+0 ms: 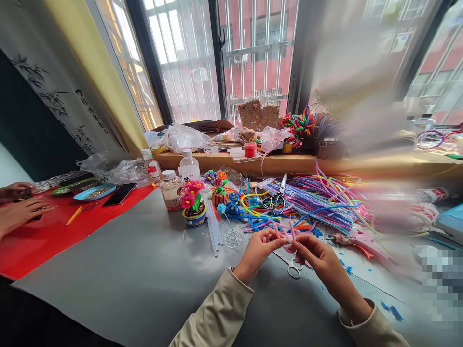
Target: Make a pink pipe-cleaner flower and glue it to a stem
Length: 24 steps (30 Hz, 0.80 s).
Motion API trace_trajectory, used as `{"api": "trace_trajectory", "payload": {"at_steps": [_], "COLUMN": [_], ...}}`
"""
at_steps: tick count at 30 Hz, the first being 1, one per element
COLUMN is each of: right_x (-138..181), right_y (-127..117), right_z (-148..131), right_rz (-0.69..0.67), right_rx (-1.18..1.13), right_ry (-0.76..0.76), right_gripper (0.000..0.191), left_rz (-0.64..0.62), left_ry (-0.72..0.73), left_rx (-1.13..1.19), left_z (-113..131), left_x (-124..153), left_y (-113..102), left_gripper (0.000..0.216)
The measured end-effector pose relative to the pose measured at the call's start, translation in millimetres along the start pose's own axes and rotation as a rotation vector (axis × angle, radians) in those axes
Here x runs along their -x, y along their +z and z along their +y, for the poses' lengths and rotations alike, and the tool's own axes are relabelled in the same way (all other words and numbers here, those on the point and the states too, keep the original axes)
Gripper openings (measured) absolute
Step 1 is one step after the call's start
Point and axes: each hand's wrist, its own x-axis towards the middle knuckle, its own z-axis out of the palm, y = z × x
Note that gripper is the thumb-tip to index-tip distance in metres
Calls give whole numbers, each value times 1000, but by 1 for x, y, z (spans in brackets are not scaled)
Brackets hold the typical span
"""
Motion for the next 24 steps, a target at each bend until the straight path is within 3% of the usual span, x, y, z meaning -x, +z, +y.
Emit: {"api": "trace_trajectory", "payload": {"at_steps": [8, 13, 24], "right_x": [0, 1, 0], "right_y": [-1, -1, -6], "right_z": [7, 3, 4], "right_rz": [66, 82, 110], "right_rx": [129, 215, 318], "right_ry": [-26, -55, -89], "right_gripper": [33, 34, 31], "left_rz": [42, 133, 126], "left_ry": [81, 168, 268], "left_rx": [-64, -159, -204], "left_z": [-7, -12, -14], "left_x": [-5, -8, -8], "left_y": [-3, -7, -8], "left_gripper": [29, 30, 30]}}
